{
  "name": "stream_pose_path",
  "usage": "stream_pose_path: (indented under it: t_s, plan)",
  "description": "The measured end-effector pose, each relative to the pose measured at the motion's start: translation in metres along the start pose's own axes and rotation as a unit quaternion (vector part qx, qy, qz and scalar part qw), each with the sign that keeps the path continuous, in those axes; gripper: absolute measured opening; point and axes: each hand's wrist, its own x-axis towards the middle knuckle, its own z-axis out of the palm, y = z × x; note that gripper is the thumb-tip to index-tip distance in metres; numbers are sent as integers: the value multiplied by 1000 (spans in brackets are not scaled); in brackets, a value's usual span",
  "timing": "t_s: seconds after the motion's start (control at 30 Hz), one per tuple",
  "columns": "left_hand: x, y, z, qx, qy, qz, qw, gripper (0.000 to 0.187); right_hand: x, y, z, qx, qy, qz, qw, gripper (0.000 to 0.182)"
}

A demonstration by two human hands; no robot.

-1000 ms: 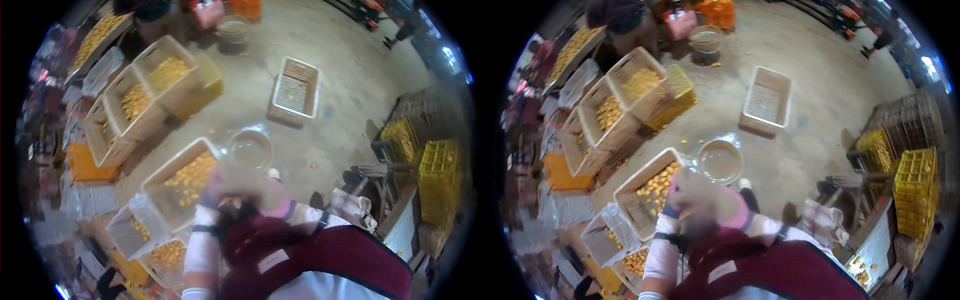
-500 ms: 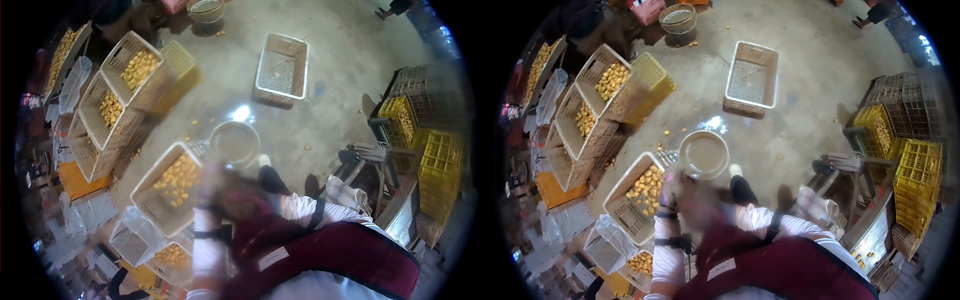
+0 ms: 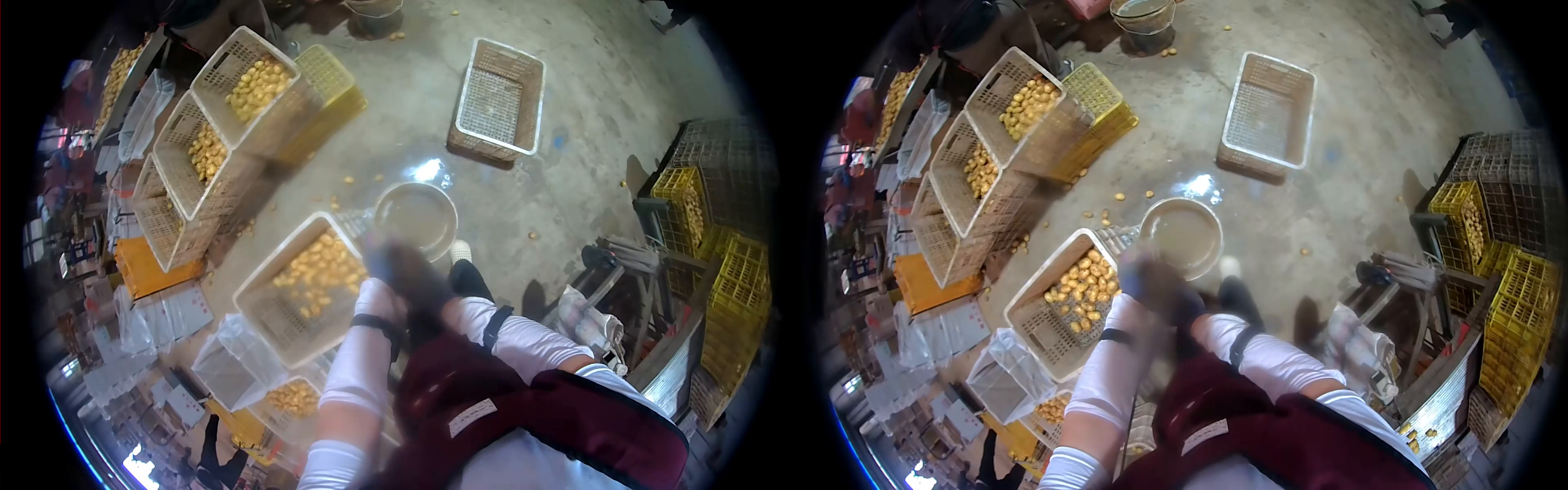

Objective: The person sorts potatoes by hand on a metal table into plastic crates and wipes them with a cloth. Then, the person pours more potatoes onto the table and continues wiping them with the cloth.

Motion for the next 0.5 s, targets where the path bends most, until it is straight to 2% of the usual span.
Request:
stream_pose_path:
  t_s: [0.03, 0.07, 0.1, 0.13, 0.17, 0.2, 0.23, 0.27, 0.3, 0.37, 0.4, 0.43, 0.47, 0.5]
  plan:
    - [-2, 16, -5, 58, 26, 9, 998, 37, 3, 4, 4, 33, -1, 10, 999, 49]
    - [5, 21, -16, -2, 3, 11, 1000, 36, 5, 9, 12, 85, 0, 29, 996, 49]
    - [12, 26, -27, -62, -20, 12, 998, 35, 5, 14, 37, 272, 11, 114, 955, 45]
    - [25, 15, -39, -238, -89, 8, 967, 35, 5, 19, 62, 448, 54, 192, 872, 41]
    - [31, 17, -58, -377, -164, -14, 911, 37, 3, 23, 78, 604, 72, 261, 750, 38]
    - [37, 19, -77, -497, -232, -57, 834, 39, 1, 19, 70, 613, 96, 238, 747, 34]
    - [35, 46, -124, -578, -303, -119, 748, 42, -2, 13, 46, 624, 120, 213, 742, 31]
    - [37, 54, -144, -573, -324, -103, 746, 43, -4, 5, 14, 634, 142, 187, 737, 28]
    - [40, 63, -163, -567, -344, -87, 743, 44, -10, 1, -44, 709, 121, 143, 680, 26]
    - [46, 71, -168, -366, -285, 83, 882, 41, -19, -8, -166, 839, 58, 70, 537, 22]
    - [47, 77, -167, -251, -250, 163, 921, 40, -17, -13, -171, 826, 84, 23, 557, 21]
    - [45, 84, -165, -247, -239, 166, 924, 40, -15, -17, -175, 812, 111, -24, 573, 20]
    - [39, 91, -163, -263, -234, 155, 923, 39, -18, -35, -176, 819, 161, -34, 549, 22]
    - [29, 99, -162, -283, -229, 140, 921, 39, -25, -32, -181, 754, 148, -14, 640, 24]
